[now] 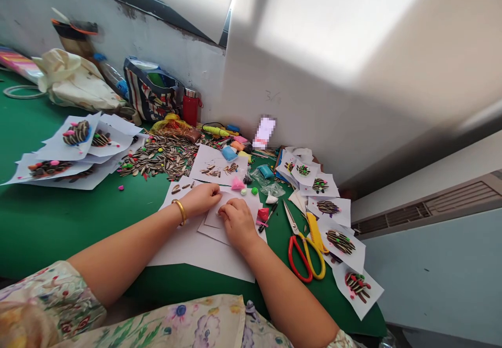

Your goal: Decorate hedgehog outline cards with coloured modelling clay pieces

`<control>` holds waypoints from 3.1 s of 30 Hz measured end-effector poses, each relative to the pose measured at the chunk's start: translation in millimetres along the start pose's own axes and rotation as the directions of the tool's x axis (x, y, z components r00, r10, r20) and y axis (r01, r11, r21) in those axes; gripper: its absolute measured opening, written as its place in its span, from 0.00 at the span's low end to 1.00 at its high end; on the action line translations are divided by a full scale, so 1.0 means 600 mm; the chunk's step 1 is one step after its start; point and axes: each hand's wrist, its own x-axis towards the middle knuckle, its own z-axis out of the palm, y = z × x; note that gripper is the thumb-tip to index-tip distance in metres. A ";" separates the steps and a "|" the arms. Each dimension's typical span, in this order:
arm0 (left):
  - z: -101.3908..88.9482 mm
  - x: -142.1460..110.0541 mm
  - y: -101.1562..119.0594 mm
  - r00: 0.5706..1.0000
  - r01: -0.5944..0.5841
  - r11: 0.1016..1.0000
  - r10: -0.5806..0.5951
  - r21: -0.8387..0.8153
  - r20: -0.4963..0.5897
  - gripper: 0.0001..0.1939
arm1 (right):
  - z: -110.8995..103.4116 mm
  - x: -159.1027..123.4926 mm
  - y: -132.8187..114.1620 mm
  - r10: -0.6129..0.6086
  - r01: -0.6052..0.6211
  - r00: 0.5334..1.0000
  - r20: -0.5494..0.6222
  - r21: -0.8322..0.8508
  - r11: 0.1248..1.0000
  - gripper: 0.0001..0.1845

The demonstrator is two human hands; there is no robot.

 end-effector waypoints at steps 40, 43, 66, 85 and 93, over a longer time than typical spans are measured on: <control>0.001 0.002 0.003 1.000 0.020 1.000 -0.020 -0.006 0.009 0.09 | -0.016 -0.027 -0.006 -0.057 0.071 0.995 0.077 -0.188 0.980 0.19; 0.002 0.003 0.001 1.000 0.010 1.000 -0.010 0.000 0.008 0.10 | -0.019 -0.034 -0.004 -0.084 0.115 0.989 0.120 -0.275 0.955 0.22; 0.000 0.001 0.000 1.000 0.001 1.000 -0.001 0.023 0.009 0.10 | -0.022 -0.046 -0.013 -0.107 0.136 0.989 0.103 -0.334 0.933 0.18; 0.003 0.001 -0.002 1.000 -0.007 0.999 0.006 0.032 0.004 0.10 | -0.021 -0.045 -0.011 -0.060 0.056 0.998 -0.013 -0.228 0.972 0.17; 0.002 0.001 -0.001 1.000 -0.005 0.999 0.005 0.036 0.000 0.10 | -0.022 -0.043 -0.018 -0.061 0.063 0.998 0.016 -0.228 0.972 0.15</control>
